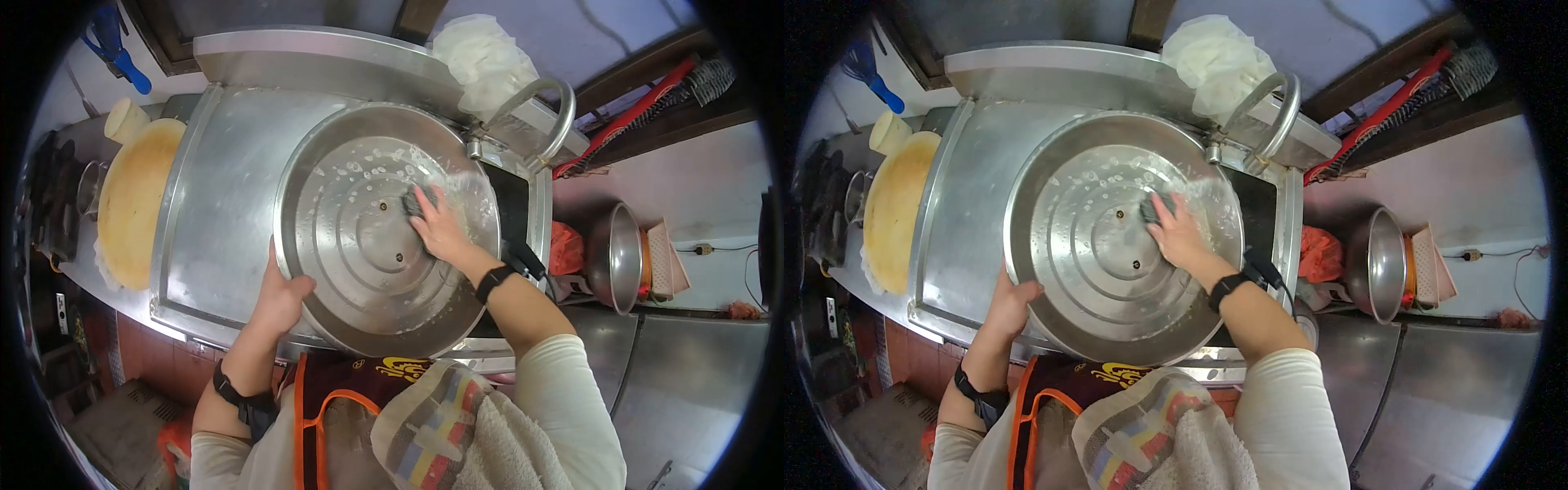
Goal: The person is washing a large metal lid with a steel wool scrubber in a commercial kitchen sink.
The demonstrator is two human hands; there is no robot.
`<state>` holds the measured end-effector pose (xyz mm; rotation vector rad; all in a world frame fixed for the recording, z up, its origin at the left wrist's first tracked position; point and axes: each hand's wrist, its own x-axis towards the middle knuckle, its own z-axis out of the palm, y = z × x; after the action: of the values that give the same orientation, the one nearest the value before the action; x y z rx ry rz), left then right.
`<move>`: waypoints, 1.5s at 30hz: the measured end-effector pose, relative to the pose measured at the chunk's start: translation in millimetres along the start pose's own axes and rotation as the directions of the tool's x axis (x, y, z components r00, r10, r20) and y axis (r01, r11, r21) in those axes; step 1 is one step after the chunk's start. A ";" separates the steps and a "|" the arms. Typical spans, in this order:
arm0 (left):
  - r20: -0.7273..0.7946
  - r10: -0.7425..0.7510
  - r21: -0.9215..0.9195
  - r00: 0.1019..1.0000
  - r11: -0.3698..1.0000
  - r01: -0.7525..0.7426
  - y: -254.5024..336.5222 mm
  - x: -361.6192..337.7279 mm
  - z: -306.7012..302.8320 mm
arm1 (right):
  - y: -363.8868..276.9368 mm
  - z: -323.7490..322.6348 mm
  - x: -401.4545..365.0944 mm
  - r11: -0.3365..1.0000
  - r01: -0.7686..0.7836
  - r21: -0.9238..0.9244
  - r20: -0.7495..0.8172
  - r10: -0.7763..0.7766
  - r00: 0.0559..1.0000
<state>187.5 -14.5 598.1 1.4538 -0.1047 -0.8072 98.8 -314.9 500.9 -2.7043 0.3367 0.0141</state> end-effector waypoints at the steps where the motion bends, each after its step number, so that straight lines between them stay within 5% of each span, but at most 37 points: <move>1: 0.001 0.004 -0.008 1.000 1.000 -0.004 0.0 0.3 0.2 | -18.0 2.6 10.5 1.000 0.015 -0.024 0.005 -0.015 1.000; 5: 0.000 0.025 -0.042 1.000 0.999 -0.025 1.0 -0.1 2.4 | -101.4 4.4 24.4 0.986 0.074 0.151 0.091 -0.088 0.992; 9: 0.024 0.029 -0.014 0.999 0.999 -0.029 0.3 0.8 -2.0 | -148.9 7.6 -26.4 0.865 0.405 0.295 0.193 -0.469 0.862; 12: 0.001 0.019 -0.036 1.000 0.999 -0.019 4.2 -0.5 1.2 | -143.8 7.5 -69.6 0.850 0.357 0.387 0.268 -0.474 0.839; 15: -0.016 0.011 0.004 1.000 1.000 -0.011 5.5 -1.2 1.1 | -92.6 0.0 -94.4 0.918 0.379 0.117 0.359 -0.395 0.845; 17: -0.016 -0.005 -0.004 1.000 1.000 0.005 4.4 -0.6 0.5 | -67.8 -30.0 -90.3 0.966 0.256 -0.029 0.468 -0.213 0.858; 21: -0.003 -0.028 -0.017 1.000 0.999 0.028 0.1 1.5 -1.5 | 2.8 -28.9 -64.8 0.939 0.038 -0.341 0.187 0.028 0.982; 23: 0.006 -0.027 0.000 1.000 1.000 0.027 -0.5 1.4 -3.2 | 21.0 -20.8 -25.3 0.924 -0.190 -0.333 0.126 0.243 0.962; 25: -0.008 -0.014 0.016 1.000 1.000 0.014 0.7 0.4 -2.1 | 25.3 -16.6 15.6 0.978 -0.074 -0.196 -0.029 0.069 0.997; 29: -0.050 0.006 0.030 0.999 1.000 -0.005 3.3 -2.3 2.7 | -33.0 6.3 91.6 0.998 -0.053 -0.037 -0.228 0.043 0.973; 31: -0.047 0.014 0.029 0.999 1.000 -0.012 3.2 -2.7 4.1 | -92.1 1.8 110.7 0.961 -0.102 0.258 -0.194 0.155 0.969; 33: -0.042 0.031 0.019 0.999 0.999 -0.031 3.3 -2.1 5.0 | -138.6 2.2 110.4 0.873 -0.078 0.482 -0.109 0.148 0.983; 36: -0.047 0.034 -0.008 0.998 0.999 -0.034 -5.9 1.5 -0.3 | -177.0 21.0 75.2 0.532 0.162 0.831 -0.103 -0.138 0.985; 39: -0.005 -0.031 -0.054 1.000 0.998 0.031 -6.3 3.5 -4.2 | -183.9 18.5 13.0 0.396 0.087 0.914 0.055 -0.334 0.941; 43: 0.021 -0.058 -0.079 0.998 0.995 0.060 3.9 0.6 -0.6 | -145.8 18.0 -57.0 0.821 0.234 0.521 0.343 -0.452 0.824; 45: 0.008 -0.058 -0.040 0.998 0.997 0.059 2.2 0.6 -2.3 | -122.7 -1.7 -83.6 0.898 0.213 0.385 0.457 -0.386 0.801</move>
<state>190.1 -13.0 599.5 1.4215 -0.0508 -0.8573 46.6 -187.5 556.5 -2.2800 -0.2496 0.5513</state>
